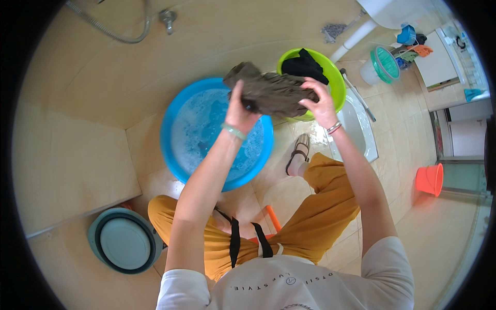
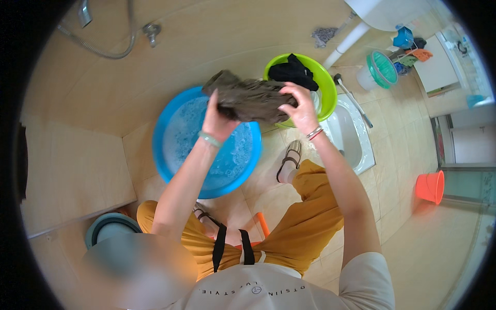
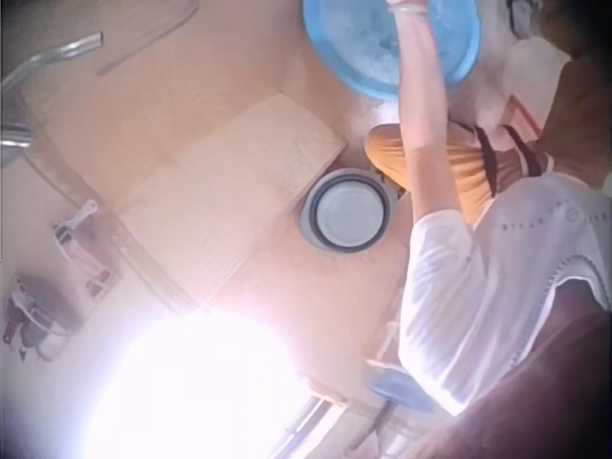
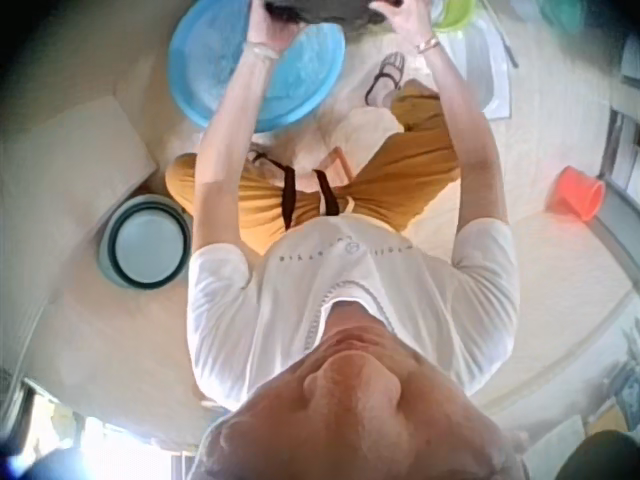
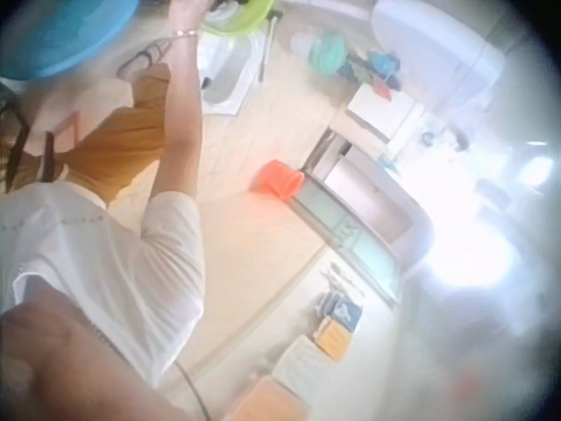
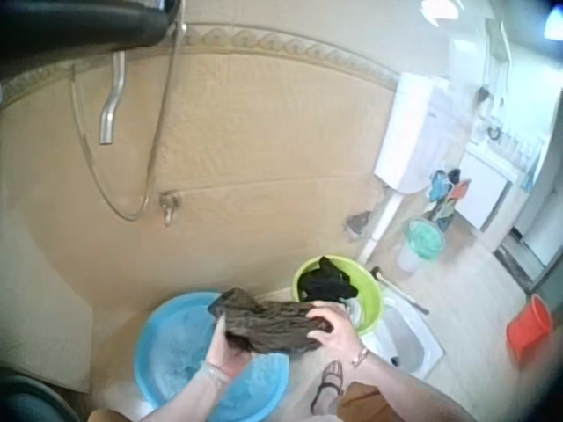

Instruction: The person hand-washes several pieces of clothing in a blue basin filled with soapy water. They scrub and rinse a white cloth, a black garment, and a brown garment, transferring each item to a green bucket after washing. Finally, they wash a yellow cloth and place it on a nearby plastic rack.

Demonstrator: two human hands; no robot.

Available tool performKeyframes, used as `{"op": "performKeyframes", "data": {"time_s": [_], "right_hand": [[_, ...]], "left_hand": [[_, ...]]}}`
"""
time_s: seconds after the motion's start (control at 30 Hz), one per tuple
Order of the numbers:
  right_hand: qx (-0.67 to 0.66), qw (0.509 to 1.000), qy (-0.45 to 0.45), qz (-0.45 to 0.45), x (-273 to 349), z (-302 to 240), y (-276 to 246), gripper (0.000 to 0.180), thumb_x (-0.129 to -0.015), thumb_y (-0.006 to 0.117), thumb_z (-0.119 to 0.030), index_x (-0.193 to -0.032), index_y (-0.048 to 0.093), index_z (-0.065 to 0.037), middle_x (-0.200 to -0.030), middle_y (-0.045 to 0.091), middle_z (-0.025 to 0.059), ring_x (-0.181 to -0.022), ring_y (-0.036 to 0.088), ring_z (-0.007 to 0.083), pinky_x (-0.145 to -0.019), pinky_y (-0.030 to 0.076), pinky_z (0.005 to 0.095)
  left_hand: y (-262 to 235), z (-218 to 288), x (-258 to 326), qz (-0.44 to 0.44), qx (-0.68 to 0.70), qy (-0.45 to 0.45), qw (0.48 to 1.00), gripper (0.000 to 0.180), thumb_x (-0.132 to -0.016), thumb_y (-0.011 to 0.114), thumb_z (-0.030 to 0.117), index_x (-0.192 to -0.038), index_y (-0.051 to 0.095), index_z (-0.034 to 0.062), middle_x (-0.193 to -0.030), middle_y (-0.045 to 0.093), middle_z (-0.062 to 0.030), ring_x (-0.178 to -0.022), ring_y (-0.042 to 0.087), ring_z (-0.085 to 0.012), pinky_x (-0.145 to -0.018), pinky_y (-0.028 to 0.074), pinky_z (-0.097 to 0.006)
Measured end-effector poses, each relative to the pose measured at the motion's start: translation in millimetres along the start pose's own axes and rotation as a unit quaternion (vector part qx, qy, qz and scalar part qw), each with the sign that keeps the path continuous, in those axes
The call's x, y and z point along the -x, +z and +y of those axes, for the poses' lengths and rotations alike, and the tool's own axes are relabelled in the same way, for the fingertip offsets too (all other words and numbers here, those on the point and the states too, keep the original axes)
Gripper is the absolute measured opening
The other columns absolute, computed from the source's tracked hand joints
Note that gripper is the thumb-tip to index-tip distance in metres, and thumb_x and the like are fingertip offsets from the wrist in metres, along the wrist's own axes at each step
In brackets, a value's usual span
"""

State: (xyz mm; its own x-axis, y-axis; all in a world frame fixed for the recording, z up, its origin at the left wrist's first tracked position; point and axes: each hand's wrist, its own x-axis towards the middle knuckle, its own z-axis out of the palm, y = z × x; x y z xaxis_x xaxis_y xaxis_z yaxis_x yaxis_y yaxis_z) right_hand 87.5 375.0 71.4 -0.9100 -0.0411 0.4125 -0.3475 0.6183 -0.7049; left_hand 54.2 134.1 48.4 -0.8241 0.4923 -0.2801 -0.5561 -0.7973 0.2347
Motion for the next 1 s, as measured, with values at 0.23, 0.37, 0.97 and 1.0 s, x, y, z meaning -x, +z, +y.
{"op": "performKeyframes", "data": {"time_s": [0.23,0.37,0.97,1.0], "right_hand": [[0.019,0.994,0.082,0.063,-10,140,-82,0.045,-0.069,0.067,0.008,-0.110,0.061,-0.010,-0.130,0.054,0.0137,-0.125,0.049,0.0274,-0.106,0.036,0.0334],[0.020,0.969,0.244,-0.027,-13,193,-89,0.058,-0.081,0.069,-0.024,-0.136,0.051,-0.020,-0.148,0.034,0.0192,-0.137,0.035,0.0301,-0.111,0.029,0.0354],[0.363,0.863,0.280,-0.213,4,163,23,0.070,-0.084,0.054,-0.060,-0.144,0.033,-0.032,-0.156,0.018,0.0052,-0.144,0.003,0.0387,-0.103,0.020,0.0727],[0.345,0.870,0.280,-0.215,3,163,22,0.071,-0.083,0.055,-0.061,-0.144,0.034,-0.032,-0.156,0.018,0.0044,-0.144,0.004,0.0379,-0.103,0.020,0.0723]], "left_hand": [[39,-105,-114,0.071,-0.170,-0.001,0.983,0.053,-0.083,0.072,0.029,-0.129,0.050,0.0131,-0.125,0.059,-0.0041,-0.115,0.054,-0.0231,-0.099,0.040,-0.045],[9,-130,-143,0.125,-0.616,0.242,0.739,0.075,-0.076,0.077,0.011,-0.139,0.037,0.0084,-0.138,0.043,-0.0203,-0.127,0.045,-0.0311,-0.108,0.033,-0.037],[-14,-143,-157,-0.042,-0.975,-0.029,0.218,0.073,-0.091,0.045,0.055,-0.151,0.020,0.0223,-0.153,0.025,-0.0178,-0.139,0.031,-0.0307,-0.114,0.018,-0.044],[-20,-141,-151,-0.038,-0.974,0.020,0.221,0.068,-0.089,0.052,0.051,-0.148,0.031,0.0214,-0.151,0.029,-0.0190,-0.138,0.033,-0.0315,-0.114,0.018,-0.045]]}}
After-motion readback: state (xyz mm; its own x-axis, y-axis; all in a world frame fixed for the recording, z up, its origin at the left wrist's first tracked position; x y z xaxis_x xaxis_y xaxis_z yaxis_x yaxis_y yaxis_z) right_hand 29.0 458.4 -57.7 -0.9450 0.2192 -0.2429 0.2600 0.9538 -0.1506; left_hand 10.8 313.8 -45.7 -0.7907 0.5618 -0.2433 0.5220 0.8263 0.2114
